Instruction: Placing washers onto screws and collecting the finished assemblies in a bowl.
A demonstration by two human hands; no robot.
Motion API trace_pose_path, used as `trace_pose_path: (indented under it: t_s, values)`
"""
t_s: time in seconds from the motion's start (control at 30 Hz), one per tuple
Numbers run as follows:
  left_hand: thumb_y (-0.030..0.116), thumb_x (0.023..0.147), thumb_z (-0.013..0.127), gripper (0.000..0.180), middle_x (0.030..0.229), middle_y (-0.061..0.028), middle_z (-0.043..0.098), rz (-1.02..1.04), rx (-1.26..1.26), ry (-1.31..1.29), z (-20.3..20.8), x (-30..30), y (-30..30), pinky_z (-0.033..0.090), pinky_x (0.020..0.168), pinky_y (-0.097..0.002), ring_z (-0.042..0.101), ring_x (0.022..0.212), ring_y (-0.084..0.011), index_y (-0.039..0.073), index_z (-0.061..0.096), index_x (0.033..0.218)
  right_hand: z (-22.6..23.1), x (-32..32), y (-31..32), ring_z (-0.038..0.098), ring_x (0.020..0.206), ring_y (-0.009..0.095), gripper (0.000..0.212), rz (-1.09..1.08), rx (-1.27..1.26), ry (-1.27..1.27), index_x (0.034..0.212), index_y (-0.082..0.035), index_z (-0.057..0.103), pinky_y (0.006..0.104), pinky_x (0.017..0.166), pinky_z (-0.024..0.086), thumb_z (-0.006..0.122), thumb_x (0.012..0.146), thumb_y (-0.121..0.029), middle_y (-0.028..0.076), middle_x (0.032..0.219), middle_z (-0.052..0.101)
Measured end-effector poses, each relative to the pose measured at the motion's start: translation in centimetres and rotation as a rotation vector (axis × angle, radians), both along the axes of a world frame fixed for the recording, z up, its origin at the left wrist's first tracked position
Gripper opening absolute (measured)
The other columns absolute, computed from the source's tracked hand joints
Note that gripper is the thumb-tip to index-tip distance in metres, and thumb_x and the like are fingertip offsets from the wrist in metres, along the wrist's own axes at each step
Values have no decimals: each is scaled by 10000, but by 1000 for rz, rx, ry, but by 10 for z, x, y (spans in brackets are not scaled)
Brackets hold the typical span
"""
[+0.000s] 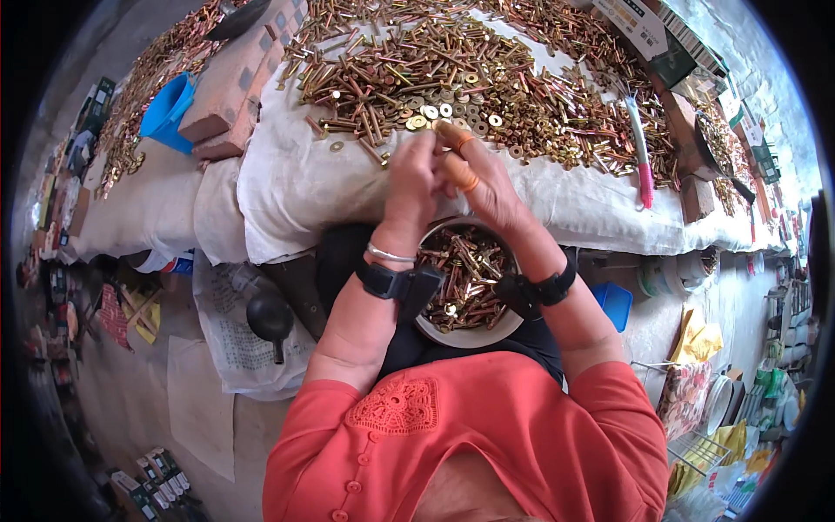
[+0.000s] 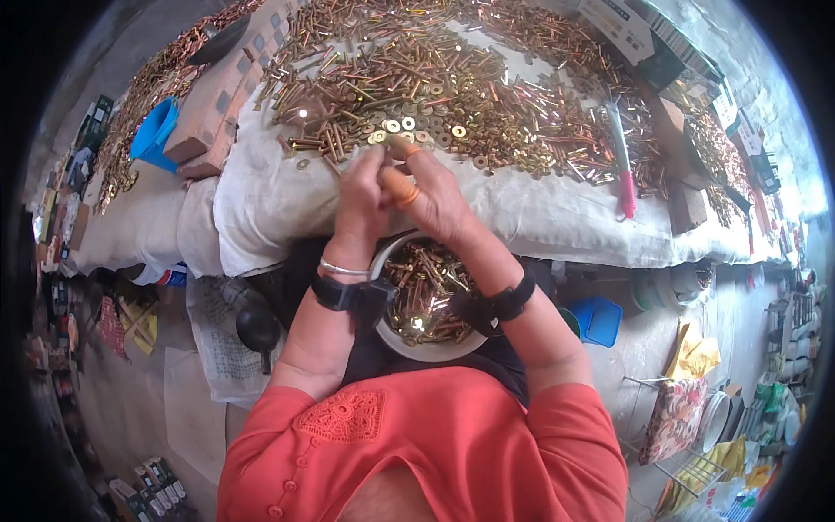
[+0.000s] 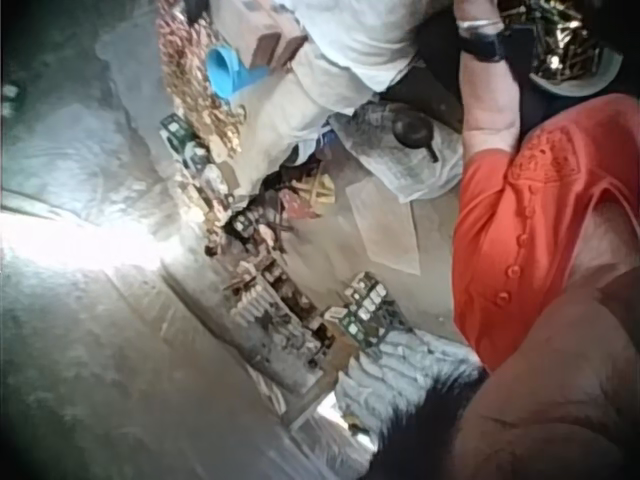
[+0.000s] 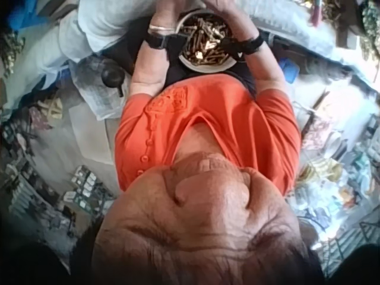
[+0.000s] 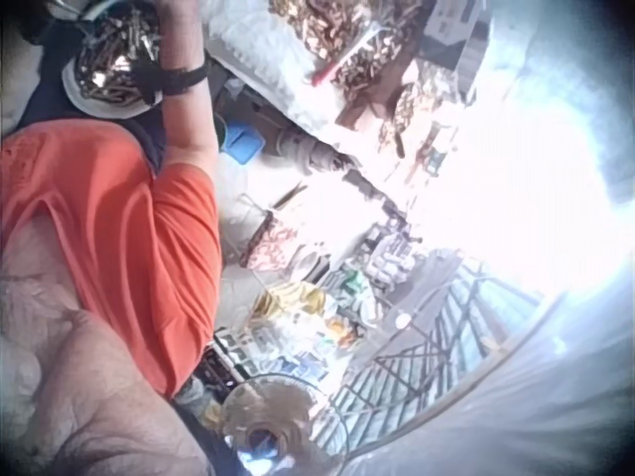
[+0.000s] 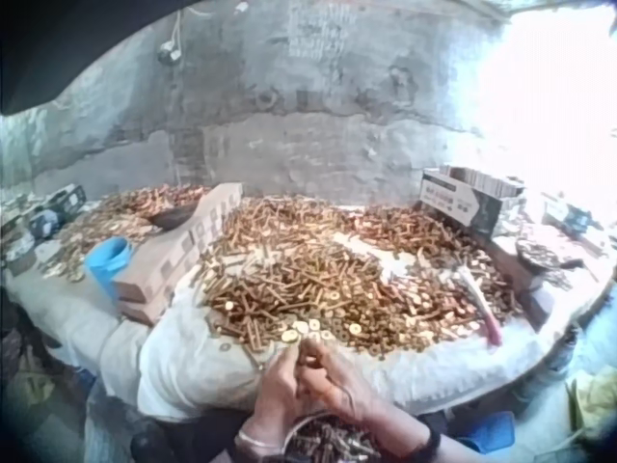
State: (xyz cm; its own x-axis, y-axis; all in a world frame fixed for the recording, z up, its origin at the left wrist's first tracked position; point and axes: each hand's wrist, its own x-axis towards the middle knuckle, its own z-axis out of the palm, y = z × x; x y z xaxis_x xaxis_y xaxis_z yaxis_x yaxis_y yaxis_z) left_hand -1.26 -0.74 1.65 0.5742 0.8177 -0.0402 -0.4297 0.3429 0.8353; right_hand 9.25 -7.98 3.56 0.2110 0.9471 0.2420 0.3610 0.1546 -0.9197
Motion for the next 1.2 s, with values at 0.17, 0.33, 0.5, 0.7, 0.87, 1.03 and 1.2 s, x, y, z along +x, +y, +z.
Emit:
trace_pose_path:
  t_s: [0.17,0.33,0.5,0.7,0.87,1.03,1.2]
  values:
    - [285,940,446,295,548,32,367,20,-41,162,11,-1,-1,407,370,-265,345,419,-68,53,477,760,21,-9,-13,559,1049,303,473,-159,231,-182,1326,-40,459,354,880,461,585,870,-66,202,1206,520]
    - [316,925,526,279,621,32,388,-125,-4,154,11,1,-15,389,379,-258,350,454,-60,72,523,790,1,34,-3,562,1022,181,416,-141,147,20,1244,-21,524,300,868,462,492,835,49,111,1137,603]
    - [310,926,533,270,616,39,382,-181,-42,161,12,1,-17,384,375,-242,349,454,-51,72,526,798,-3,42,-2,607,896,170,177,-76,114,41,1019,-8,630,313,800,478,587,852,-50,87,959,645]
    - [295,926,534,257,609,48,366,-280,-42,128,13,-1,-16,383,372,-231,336,439,-44,77,516,792,4,49,-2,583,776,146,198,-103,-83,-195,935,10,636,289,689,479,615,886,-181,67,874,631]
    - [296,929,529,270,611,53,405,-354,-29,104,17,-10,-11,392,382,-219,368,439,-45,56,547,806,2,47,-12,580,802,114,253,-12,30,116,970,0,635,256,687,475,591,908,-241,42,893,636]
    - [253,929,539,276,692,7,575,-580,728,352,14,-22,-12,452,524,-238,541,581,-71,6,624,838,10,59,-21,586,802,85,259,-194,28,260,1042,-38,630,235,684,493,541,926,-252,37,970,652]
    - [237,921,557,260,685,-20,608,78,739,529,4,-36,16,465,583,-302,596,621,-156,8,615,811,1,57,-25,589,756,113,270,-187,-78,271,1044,6,626,237,622,488,565,882,-202,54,924,628]
